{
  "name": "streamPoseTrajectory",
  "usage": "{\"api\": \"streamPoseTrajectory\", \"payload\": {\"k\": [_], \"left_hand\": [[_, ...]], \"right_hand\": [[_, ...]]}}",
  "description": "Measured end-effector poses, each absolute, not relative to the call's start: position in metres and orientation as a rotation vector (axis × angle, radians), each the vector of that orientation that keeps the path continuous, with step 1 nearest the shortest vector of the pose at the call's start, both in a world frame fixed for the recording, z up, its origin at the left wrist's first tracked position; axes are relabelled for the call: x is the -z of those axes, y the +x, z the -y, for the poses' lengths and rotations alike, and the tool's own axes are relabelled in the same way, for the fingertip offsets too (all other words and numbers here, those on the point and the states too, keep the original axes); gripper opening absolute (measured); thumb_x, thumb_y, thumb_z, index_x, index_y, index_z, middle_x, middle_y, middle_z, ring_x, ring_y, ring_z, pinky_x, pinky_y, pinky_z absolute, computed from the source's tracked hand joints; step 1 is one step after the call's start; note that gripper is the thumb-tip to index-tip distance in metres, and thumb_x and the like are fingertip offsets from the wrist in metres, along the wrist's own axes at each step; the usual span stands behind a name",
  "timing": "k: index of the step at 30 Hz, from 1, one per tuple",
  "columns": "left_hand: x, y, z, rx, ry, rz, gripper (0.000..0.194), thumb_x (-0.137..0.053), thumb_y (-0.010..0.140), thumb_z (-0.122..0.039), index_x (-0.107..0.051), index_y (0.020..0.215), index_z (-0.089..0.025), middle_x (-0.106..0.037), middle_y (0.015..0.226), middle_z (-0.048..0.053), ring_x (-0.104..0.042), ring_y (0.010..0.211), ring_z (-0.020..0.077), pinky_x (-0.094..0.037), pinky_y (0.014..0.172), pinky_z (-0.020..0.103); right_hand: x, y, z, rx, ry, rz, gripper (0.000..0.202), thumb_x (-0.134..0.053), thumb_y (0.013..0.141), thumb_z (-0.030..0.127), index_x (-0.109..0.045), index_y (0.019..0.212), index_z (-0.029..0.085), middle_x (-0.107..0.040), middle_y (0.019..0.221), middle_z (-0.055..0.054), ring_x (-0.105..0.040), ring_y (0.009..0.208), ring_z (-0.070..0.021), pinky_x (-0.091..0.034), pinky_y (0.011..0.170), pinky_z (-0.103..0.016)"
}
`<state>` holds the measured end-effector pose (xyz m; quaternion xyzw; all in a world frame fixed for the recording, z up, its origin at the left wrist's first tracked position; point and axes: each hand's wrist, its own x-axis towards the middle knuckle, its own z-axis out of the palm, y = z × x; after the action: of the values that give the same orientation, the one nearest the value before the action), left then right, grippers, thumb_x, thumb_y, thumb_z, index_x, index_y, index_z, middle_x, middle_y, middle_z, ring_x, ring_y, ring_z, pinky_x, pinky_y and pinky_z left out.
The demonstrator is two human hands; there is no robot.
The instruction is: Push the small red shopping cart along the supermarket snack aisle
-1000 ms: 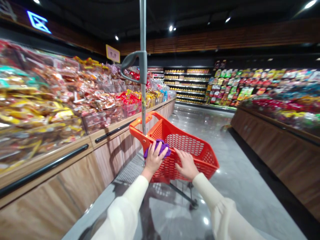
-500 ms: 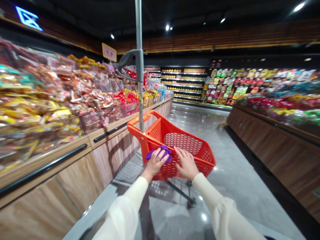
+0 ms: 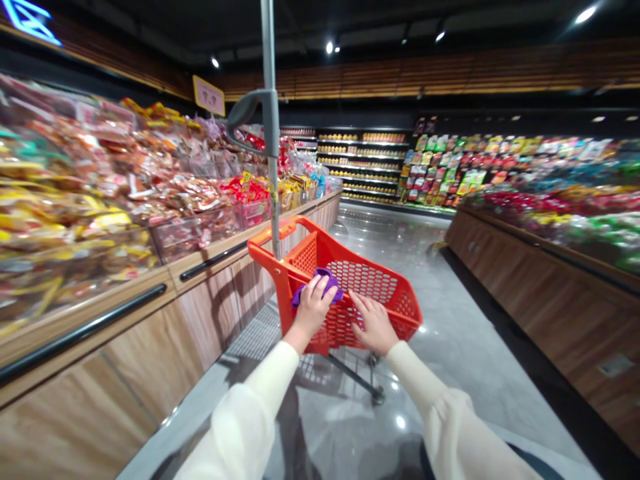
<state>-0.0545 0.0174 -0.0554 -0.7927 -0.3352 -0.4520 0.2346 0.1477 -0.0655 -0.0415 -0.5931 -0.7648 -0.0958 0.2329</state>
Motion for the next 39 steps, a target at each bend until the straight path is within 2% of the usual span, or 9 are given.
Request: {"api": "streamPoseTrajectory", "payload": {"k": [4,7,14,17,23,25,29,35,39], "left_hand": [[0.042,-0.064,-0.020,1.202,-2.157,1.067,0.041,-0.057,0.084,-0.010,-0.064,0.123,-0.024,-0.051,0.141,0.013,-0.041,0.134,0.0310,-0.039,0.107,0.051],[0.036,-0.063,-0.020,1.232,-2.119,1.180,0.039,-0.060,0.083,-0.012,-0.064,0.121,-0.021,-0.052,0.139,0.015,-0.042,0.132,0.0329,-0.039,0.107,0.052],[0.052,-0.034,-0.013,1.243,-2.292,1.030,0.042,-0.062,0.081,-0.009,-0.063,0.120,-0.023,-0.051,0.137,0.012,-0.043,0.129,0.0309,-0.042,0.106,0.050],[0.057,-0.048,-0.028,1.447,-2.168,1.068,0.041,-0.061,0.083,-0.012,-0.061,0.122,-0.022,-0.047,0.140,0.014,-0.037,0.135,0.0315,-0.038,0.110,0.051],[0.090,-0.047,-0.046,1.875,-1.820,1.185,0.044,-0.061,0.089,-0.025,-0.051,0.131,-0.019,-0.032,0.148,0.019,-0.027,0.142,0.0331,-0.032,0.113,0.056],[0.105,-0.039,-0.045,1.825,-1.872,1.141,0.047,-0.064,0.086,-0.025,-0.051,0.132,-0.020,-0.034,0.148,0.018,-0.029,0.141,0.0335,-0.034,0.112,0.055],[0.120,-0.044,-0.052,1.555,-2.153,0.857,0.043,-0.059,0.085,-0.011,-0.060,0.124,-0.029,-0.048,0.137,0.009,-0.038,0.136,0.0270,-0.038,0.112,0.046],[0.117,-0.055,-0.057,1.918,-1.757,1.376,0.045,-0.058,0.087,-0.017,-0.053,0.132,-0.018,-0.038,0.143,0.019,-0.036,0.137,0.0314,-0.034,0.112,0.052],[0.122,-0.032,-0.043,1.895,-1.863,1.277,0.044,-0.059,0.087,-0.017,-0.054,0.131,-0.020,-0.040,0.140,0.017,-0.038,0.134,0.0308,-0.036,0.111,0.051]], "right_hand": [[0.045,0.157,0.070,0.385,-1.856,1.894,0.060,-0.050,0.087,0.032,-0.041,0.145,0.019,-0.056,0.136,-0.011,-0.048,0.121,-0.0264,-0.031,0.104,-0.041],[0.050,0.158,0.074,0.396,-1.940,1.847,0.056,-0.052,0.087,0.035,-0.046,0.141,0.018,-0.058,0.132,-0.011,-0.051,0.115,-0.0260,-0.031,0.101,-0.040],[0.049,0.156,0.076,0.387,-1.878,1.970,0.063,-0.053,0.087,0.035,-0.038,0.147,0.023,-0.055,0.137,-0.009,-0.048,0.118,-0.0253,-0.033,0.097,-0.038],[0.047,0.162,0.080,0.413,-1.904,1.946,0.060,-0.051,0.089,0.036,-0.039,0.147,0.027,-0.055,0.137,-0.008,-0.048,0.117,-0.0260,-0.032,0.096,-0.039],[0.051,0.157,0.082,0.358,-1.872,1.942,0.058,-0.054,0.086,0.038,-0.045,0.143,0.027,-0.064,0.117,-0.008,-0.053,0.107,-0.0257,-0.032,0.092,-0.040],[0.051,0.155,0.080,0.350,-1.843,1.948,0.059,-0.053,0.086,0.038,-0.045,0.143,0.028,-0.063,0.117,-0.008,-0.053,0.107,-0.0257,-0.032,0.092,-0.040],[0.051,0.159,0.078,0.315,-1.815,1.966,0.060,-0.053,0.085,0.038,-0.044,0.143,0.027,-0.062,0.120,-0.008,-0.052,0.109,-0.0257,-0.031,0.092,-0.039],[0.049,0.166,0.078,0.287,-1.821,1.992,0.059,-0.053,0.084,0.037,-0.046,0.141,0.026,-0.062,0.118,-0.008,-0.052,0.111,-0.0260,-0.031,0.093,-0.040],[0.048,0.166,0.077,0.317,-1.839,1.977,0.058,-0.054,0.084,0.037,-0.047,0.141,0.026,-0.062,0.118,-0.008,-0.053,0.110,-0.0252,-0.032,0.094,-0.040]]}}
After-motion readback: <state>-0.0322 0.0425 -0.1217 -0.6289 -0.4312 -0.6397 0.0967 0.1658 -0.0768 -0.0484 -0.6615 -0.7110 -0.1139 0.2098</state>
